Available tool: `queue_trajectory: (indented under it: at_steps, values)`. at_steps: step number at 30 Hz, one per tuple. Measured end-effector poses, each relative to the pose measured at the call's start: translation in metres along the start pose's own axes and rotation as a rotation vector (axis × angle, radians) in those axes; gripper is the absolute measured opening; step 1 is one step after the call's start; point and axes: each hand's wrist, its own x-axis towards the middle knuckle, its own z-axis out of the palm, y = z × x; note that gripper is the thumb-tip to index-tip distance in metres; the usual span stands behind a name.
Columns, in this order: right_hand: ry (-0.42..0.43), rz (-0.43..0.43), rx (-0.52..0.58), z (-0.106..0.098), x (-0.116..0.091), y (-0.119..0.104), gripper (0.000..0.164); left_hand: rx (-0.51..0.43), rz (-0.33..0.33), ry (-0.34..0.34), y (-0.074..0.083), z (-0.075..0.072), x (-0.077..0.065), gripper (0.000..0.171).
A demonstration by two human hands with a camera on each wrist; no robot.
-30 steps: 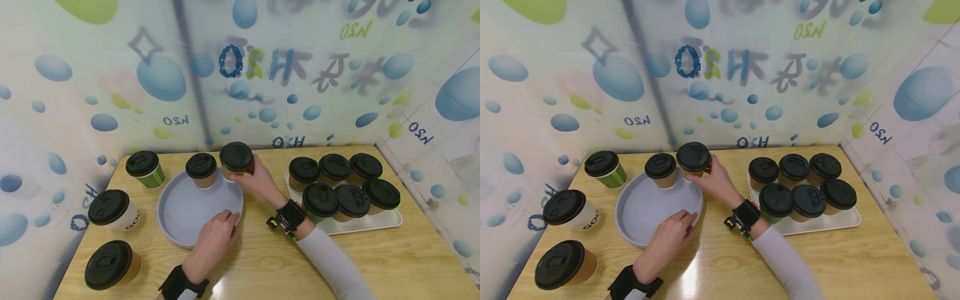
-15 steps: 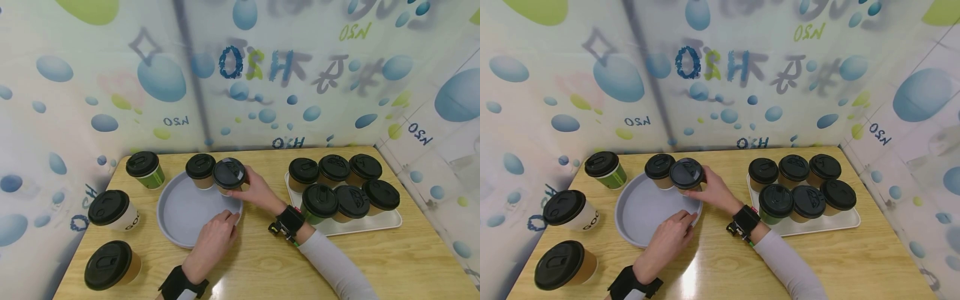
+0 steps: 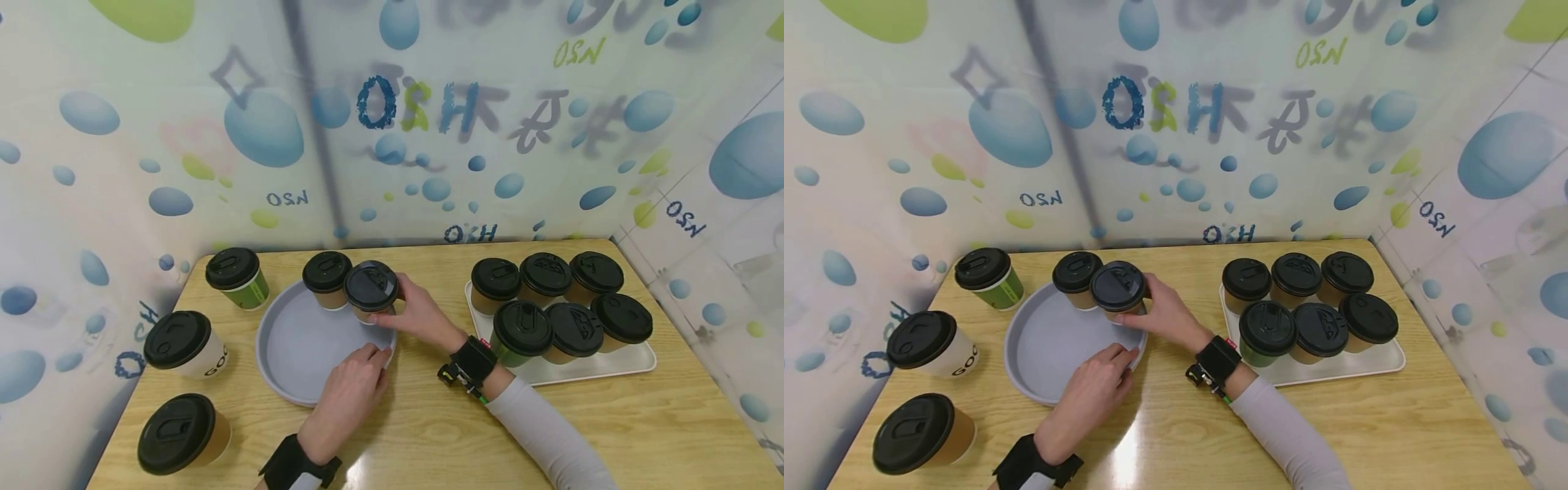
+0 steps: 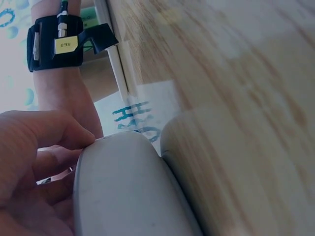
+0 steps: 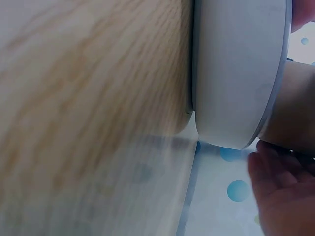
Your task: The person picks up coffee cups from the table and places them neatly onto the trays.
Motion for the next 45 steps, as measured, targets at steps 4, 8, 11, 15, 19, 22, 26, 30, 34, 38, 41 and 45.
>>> queue_trajectory:
  at_steps: [4, 8, 11, 15, 19, 22, 26, 30, 34, 38, 41, 45]
  values:
    - [-0.027, 0.036, -0.047, 0.0001, -0.0003, -0.0003, 0.082, 0.004, 0.001, 0.003, -0.0002, 0.0006, -0.0003, 0.028]
    - [-0.046, 0.066, -0.079, 0.0005, 0.0002, 0.0005, 0.084, 0.006, 0.006, 0.007, 0.0001, 0.0005, -0.0003, 0.028]
    - [-0.061, 0.081, -0.095, 0.0009, 0.0013, 0.0013, 0.084, 0.006, 0.007, 0.009, 0.0008, -0.0002, -0.0003, 0.028]
    - [-0.077, 0.088, -0.107, 0.0013, 0.0027, 0.0013, 0.086, 0.005, 0.003, 0.009, 0.0012, 0.0000, 0.0001, 0.029]
    - [-0.087, 0.088, -0.106, 0.0017, 0.0033, 0.0017, 0.087, 0.002, 0.003, 0.010, 0.0015, 0.0008, 0.0004, 0.030]
    - [-0.092, 0.087, -0.105, 0.0020, 0.0036, 0.0029, 0.088, 0.003, 0.002, 0.013, 0.0013, 0.0017, 0.0006, 0.030]
    - [-0.093, 0.080, -0.111, 0.0021, 0.0046, 0.0045, 0.089, 0.002, 0.001, 0.017, 0.0005, 0.0032, 0.0009, 0.030]
    - [-0.099, 0.080, -0.118, 0.0016, 0.0047, 0.0045, 0.089, 0.000, 0.001, 0.019, 0.0004, 0.0035, 0.0011, 0.030]
    - [-0.106, 0.079, -0.121, 0.0008, 0.0043, 0.0043, 0.089, 0.000, -0.001, 0.020, 0.0011, 0.0029, 0.0021, 0.030]
    - [-0.109, 0.071, -0.115, 0.0010, 0.0048, 0.0040, 0.089, 0.002, -0.003, 0.019, 0.0010, 0.0034, 0.0028, 0.030]
    - [-0.113, 0.069, -0.107, 0.0013, 0.0052, 0.0037, 0.088, -0.001, -0.006, 0.018, 0.0014, 0.0032, 0.0029, 0.030]
    - [-0.127, 0.063, -0.109, 0.0006, 0.0044, 0.0040, 0.089, -0.010, -0.009, 0.006, 0.0016, 0.0029, 0.0030, 0.032]
